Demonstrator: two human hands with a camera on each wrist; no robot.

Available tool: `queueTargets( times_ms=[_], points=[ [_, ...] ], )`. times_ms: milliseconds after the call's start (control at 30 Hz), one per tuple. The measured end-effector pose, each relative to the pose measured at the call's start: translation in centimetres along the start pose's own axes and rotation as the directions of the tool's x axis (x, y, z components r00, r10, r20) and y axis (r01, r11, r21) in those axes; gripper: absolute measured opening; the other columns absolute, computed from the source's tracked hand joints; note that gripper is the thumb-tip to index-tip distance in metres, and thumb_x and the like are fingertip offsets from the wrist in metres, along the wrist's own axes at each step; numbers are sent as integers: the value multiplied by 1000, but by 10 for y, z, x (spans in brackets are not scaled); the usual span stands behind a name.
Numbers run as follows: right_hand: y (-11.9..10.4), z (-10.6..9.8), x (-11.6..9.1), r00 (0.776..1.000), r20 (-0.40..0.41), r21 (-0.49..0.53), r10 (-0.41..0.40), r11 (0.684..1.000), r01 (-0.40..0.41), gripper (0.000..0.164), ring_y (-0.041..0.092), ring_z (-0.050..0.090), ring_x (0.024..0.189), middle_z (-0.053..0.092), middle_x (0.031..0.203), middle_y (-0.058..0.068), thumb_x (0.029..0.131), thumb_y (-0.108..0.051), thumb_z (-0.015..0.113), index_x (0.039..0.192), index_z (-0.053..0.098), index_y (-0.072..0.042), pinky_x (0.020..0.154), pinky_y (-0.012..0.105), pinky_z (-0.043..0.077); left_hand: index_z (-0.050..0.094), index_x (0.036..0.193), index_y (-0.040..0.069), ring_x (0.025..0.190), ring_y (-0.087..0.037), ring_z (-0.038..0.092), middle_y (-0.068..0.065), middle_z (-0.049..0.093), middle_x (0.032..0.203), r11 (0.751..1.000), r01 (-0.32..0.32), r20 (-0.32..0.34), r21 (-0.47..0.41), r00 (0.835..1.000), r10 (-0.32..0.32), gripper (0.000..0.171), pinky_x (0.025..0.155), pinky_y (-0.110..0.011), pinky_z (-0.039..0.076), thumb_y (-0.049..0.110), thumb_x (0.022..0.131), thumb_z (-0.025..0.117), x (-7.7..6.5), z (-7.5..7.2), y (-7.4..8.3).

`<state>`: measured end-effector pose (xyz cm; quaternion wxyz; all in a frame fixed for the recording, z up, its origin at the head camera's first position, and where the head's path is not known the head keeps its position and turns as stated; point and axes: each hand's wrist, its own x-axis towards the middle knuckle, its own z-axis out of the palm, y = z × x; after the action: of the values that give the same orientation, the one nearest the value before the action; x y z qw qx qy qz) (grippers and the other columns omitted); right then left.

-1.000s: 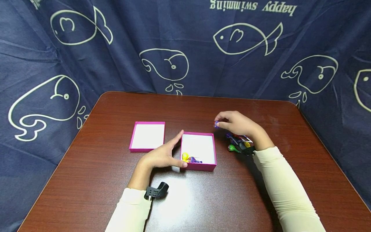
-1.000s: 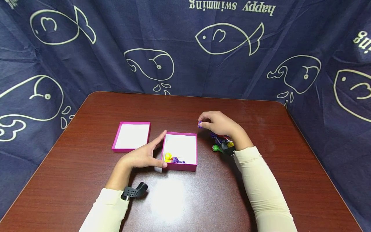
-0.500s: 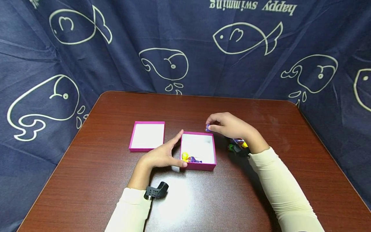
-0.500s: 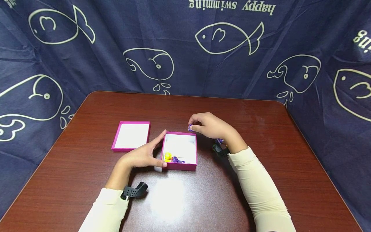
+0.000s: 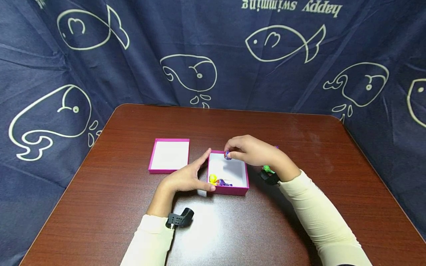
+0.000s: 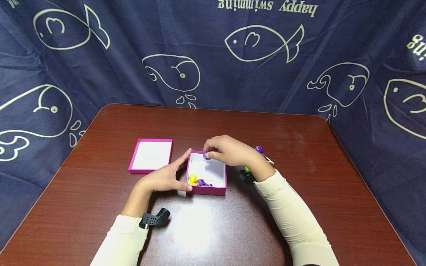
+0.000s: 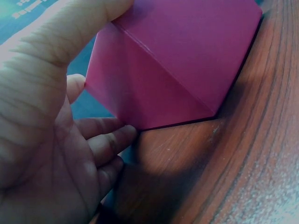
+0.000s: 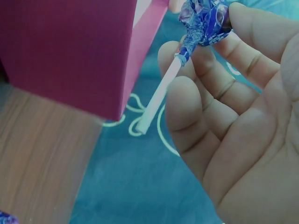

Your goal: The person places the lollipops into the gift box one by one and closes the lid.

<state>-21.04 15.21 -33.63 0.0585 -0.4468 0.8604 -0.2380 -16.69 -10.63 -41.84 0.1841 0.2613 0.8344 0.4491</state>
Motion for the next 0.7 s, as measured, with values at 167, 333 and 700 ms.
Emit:
queueTargets(
  times_ms=[167, 333, 700],
  points=[
    [-4, 6, 5, 999, 27, -15, -20, 1000, 21, 4, 9, 55, 83, 63, 93, -7, 95, -12, 68, 99, 69, -12, 76, 30, 48, 5, 161, 20, 146, -14, 21, -1, 16, 164, 1000, 4, -3, 3, 1000, -4, 120, 118, -39, 19, 39, 75, 87, 0, 0, -1],
    [-8, 13, 7, 998, 61, -16, -14, 1000, 15, 3, 9, 55, 81, 63, 92, -7, 95, -12, 68, 98, 69, -12, 74, 29, 49, 6, 161, 21, 146, -14, 21, -1, 17, 164, 1000, 15, -7, 5, 1000, -15, 121, 118, -40, 20, 40, 75, 87, -1, 0, -1],
    [-5, 27, 9, 994, 113, -5, -10, 1000, 11, 4, 7, 52, 79, 60, 88, -10, 96, -17, 68, 98, 69, -13, 72, 28, 47, 6, 161, 17, 146, -14, 20, -3, 17, 164, 1000, -4, 0, -12, 1000, 4, 120, 118, -40, 18, 38, 75, 87, 0, 0, 0]
  ],
)
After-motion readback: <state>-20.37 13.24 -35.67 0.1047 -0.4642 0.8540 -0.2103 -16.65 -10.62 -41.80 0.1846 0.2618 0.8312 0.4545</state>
